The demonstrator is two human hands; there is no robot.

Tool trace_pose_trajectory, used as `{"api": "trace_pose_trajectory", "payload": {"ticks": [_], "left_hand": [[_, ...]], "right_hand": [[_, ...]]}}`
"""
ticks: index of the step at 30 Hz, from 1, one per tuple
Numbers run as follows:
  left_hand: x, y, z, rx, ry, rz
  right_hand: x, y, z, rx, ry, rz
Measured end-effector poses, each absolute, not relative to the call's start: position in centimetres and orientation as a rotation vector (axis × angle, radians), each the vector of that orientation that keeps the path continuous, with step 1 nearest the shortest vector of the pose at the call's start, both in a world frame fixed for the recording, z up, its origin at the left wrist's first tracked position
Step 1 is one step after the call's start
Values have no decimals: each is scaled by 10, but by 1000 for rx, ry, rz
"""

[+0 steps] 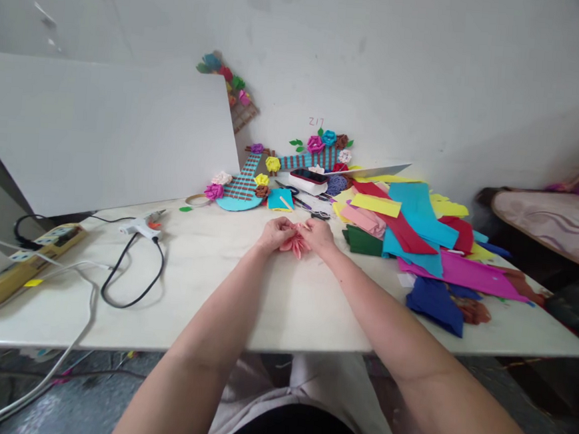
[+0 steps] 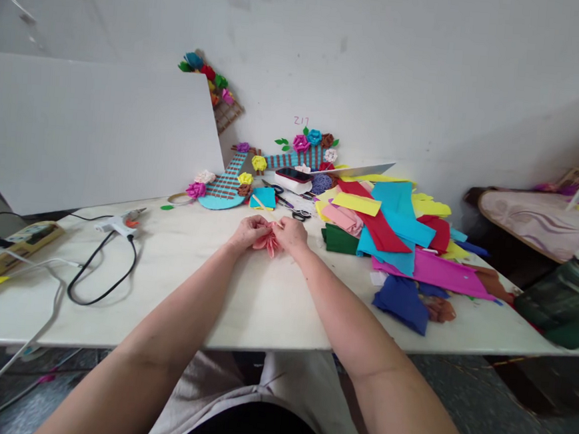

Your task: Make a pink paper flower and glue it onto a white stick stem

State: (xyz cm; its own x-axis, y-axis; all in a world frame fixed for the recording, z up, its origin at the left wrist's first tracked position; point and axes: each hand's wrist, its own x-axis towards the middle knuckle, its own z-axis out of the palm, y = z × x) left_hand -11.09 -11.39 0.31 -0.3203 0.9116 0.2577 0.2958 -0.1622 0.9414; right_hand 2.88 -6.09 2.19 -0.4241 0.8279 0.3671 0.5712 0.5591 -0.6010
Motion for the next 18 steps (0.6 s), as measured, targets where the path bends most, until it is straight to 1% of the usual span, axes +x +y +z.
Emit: {"api": "trace_pose_trajectory", "payload": {"ticks": [7,12,18], "left_hand": [[-109,-114,5,1225,1515,1609],[-109,-113,2,1279,1430,1614],[-109,-113,3,1338,1478,1563]], "right_hand": [[29,-58,21,-1053,-2082,658],[30,-57,19,-1087,-2062,677],[30,-56,18,-1075,-2075,712]]}}
